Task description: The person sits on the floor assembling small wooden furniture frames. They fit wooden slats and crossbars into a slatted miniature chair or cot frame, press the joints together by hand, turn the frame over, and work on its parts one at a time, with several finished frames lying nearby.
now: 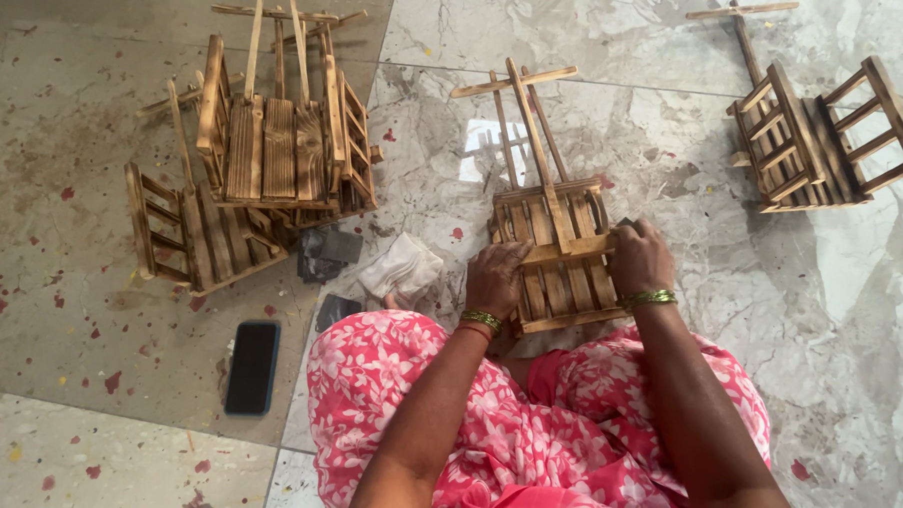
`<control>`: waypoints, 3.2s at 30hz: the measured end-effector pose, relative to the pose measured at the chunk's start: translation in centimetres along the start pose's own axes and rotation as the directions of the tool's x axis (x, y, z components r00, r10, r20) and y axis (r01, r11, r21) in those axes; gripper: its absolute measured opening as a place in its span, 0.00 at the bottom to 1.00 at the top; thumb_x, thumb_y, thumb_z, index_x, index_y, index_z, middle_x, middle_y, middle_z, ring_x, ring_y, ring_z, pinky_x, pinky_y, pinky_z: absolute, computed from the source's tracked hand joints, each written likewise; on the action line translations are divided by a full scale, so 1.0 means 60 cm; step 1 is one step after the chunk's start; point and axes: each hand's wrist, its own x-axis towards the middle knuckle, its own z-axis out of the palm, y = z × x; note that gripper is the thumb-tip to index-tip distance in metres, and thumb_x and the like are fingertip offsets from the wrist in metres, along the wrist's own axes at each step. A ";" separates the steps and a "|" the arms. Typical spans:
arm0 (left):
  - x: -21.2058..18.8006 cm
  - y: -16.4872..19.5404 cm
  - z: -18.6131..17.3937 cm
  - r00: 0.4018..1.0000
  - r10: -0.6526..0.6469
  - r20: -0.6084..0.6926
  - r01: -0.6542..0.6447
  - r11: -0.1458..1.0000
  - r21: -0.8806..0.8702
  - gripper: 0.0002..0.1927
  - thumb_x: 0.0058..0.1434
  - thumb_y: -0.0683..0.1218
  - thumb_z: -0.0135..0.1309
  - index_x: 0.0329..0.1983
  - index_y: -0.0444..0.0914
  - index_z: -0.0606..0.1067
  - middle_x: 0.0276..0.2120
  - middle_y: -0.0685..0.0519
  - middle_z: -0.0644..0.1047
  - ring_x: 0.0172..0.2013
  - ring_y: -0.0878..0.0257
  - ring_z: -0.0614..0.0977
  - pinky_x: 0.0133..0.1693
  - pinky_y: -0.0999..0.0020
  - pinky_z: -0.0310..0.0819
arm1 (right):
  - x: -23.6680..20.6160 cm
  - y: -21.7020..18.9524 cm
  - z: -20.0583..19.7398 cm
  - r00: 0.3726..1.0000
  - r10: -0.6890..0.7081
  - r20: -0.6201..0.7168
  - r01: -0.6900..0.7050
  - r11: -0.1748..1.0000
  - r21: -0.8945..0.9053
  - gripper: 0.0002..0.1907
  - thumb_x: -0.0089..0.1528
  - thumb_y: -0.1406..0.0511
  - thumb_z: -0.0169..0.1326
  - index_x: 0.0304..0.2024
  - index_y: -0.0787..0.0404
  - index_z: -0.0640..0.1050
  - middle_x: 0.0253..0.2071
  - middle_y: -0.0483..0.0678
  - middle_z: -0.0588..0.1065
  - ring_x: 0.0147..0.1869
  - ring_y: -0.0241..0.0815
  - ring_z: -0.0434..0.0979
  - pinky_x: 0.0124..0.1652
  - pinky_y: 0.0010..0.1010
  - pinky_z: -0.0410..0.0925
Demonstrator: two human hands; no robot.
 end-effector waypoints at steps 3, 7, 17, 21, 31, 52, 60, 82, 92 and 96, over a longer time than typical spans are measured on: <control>0.000 0.001 -0.001 1.000 -0.002 0.001 0.002 1.000 0.003 0.22 0.65 0.44 0.51 0.62 0.51 0.75 0.52 0.57 0.78 0.56 0.55 0.75 0.56 0.55 0.67 | -0.007 -0.016 0.017 0.987 -0.159 0.016 0.156 0.980 0.125 0.07 0.66 0.68 0.54 0.39 0.53 0.83 0.47 0.45 0.79 0.48 0.40 0.79 0.46 0.32 0.76; 0.001 0.003 -0.005 1.000 0.002 0.006 -0.002 1.000 0.003 0.22 0.65 0.44 0.51 0.63 0.50 0.75 0.53 0.58 0.78 0.56 0.55 0.75 0.56 0.56 0.67 | -0.009 -0.029 0.027 0.972 -0.218 0.083 0.207 0.971 0.123 0.08 0.66 0.67 0.55 0.44 0.52 0.84 0.41 0.46 0.78 0.45 0.41 0.78 0.46 0.33 0.76; 0.003 0.009 -0.012 1.000 -0.005 0.028 0.005 1.000 0.003 0.26 0.61 0.42 0.52 0.63 0.50 0.74 0.54 0.59 0.77 0.57 0.56 0.75 0.58 0.56 0.66 | -0.013 -0.024 0.022 0.978 -0.211 0.004 0.209 0.970 0.125 0.09 0.64 0.68 0.53 0.41 0.51 0.83 0.47 0.46 0.79 0.48 0.44 0.79 0.46 0.34 0.75; 0.001 0.008 -0.008 1.000 -0.006 0.021 0.006 1.000 -0.003 0.25 0.61 0.43 0.53 0.64 0.51 0.74 0.55 0.59 0.77 0.57 0.56 0.74 0.58 0.56 0.65 | -0.006 -0.025 0.026 0.983 -0.173 0.067 0.167 0.982 0.093 0.09 0.68 0.68 0.52 0.42 0.52 0.83 0.46 0.46 0.78 0.48 0.43 0.80 0.47 0.34 0.75; 0.001 0.006 -0.002 0.999 -0.019 0.028 0.019 1.000 0.009 0.25 0.62 0.44 0.53 0.63 0.51 0.74 0.55 0.58 0.76 0.58 0.56 0.74 0.58 0.55 0.65 | -0.015 -0.028 0.030 0.971 -0.211 0.113 0.202 0.975 0.091 0.09 0.69 0.67 0.52 0.47 0.52 0.82 0.46 0.45 0.78 0.51 0.42 0.79 0.52 0.34 0.75; 0.003 0.005 -0.004 1.000 -0.013 0.022 0.012 1.000 0.002 0.24 0.63 0.43 0.52 0.63 0.52 0.74 0.55 0.59 0.77 0.57 0.56 0.75 0.57 0.56 0.66 | 0.003 0.004 0.006 0.995 0.061 0.080 -0.061 0.998 -0.010 0.05 0.62 0.66 0.57 0.37 0.55 0.84 0.45 0.51 0.78 0.48 0.45 0.78 0.44 0.37 0.75; 0.000 0.001 -0.003 0.999 -0.013 0.038 0.013 1.000 0.002 0.24 0.64 0.44 0.52 0.64 0.51 0.74 0.54 0.58 0.77 0.57 0.56 0.75 0.57 0.57 0.66 | -0.006 -0.016 0.030 0.993 -0.097 0.065 0.095 0.995 0.037 0.09 0.68 0.65 0.52 0.42 0.52 0.84 0.44 0.47 0.78 0.47 0.41 0.79 0.44 0.33 0.76; -0.002 -0.002 0.002 1.000 -0.001 0.019 0.001 1.000 0.011 0.26 0.62 0.42 0.53 0.64 0.52 0.74 0.54 0.59 0.77 0.57 0.56 0.75 0.57 0.55 0.66 | -0.012 -0.032 0.028 0.972 -0.228 0.062 0.218 0.967 0.134 0.06 0.70 0.65 0.56 0.48 0.51 0.82 0.43 0.45 0.79 0.46 0.38 0.78 0.48 0.30 0.76; 0.000 0.001 0.000 1.000 -0.013 0.017 0.013 1.000 0.016 0.24 0.62 0.43 0.53 0.63 0.52 0.74 0.54 0.59 0.77 0.57 0.57 0.75 0.56 0.55 0.65 | -0.009 -0.015 0.007 0.993 -0.116 -0.002 0.116 0.993 0.029 0.05 0.61 0.65 0.59 0.39 0.51 0.84 0.48 0.45 0.79 0.53 0.44 0.77 0.50 0.36 0.75; -0.004 -0.002 0.002 0.999 -0.025 0.033 0.025 1.000 0.011 0.25 0.63 0.43 0.52 0.64 0.52 0.74 0.54 0.59 0.77 0.57 0.57 0.74 0.58 0.56 0.66 | -0.016 -0.032 0.027 0.963 -0.265 -0.047 0.269 0.948 0.170 0.08 0.63 0.68 0.56 0.42 0.52 0.83 0.52 0.45 0.79 0.52 0.45 0.78 0.51 0.36 0.74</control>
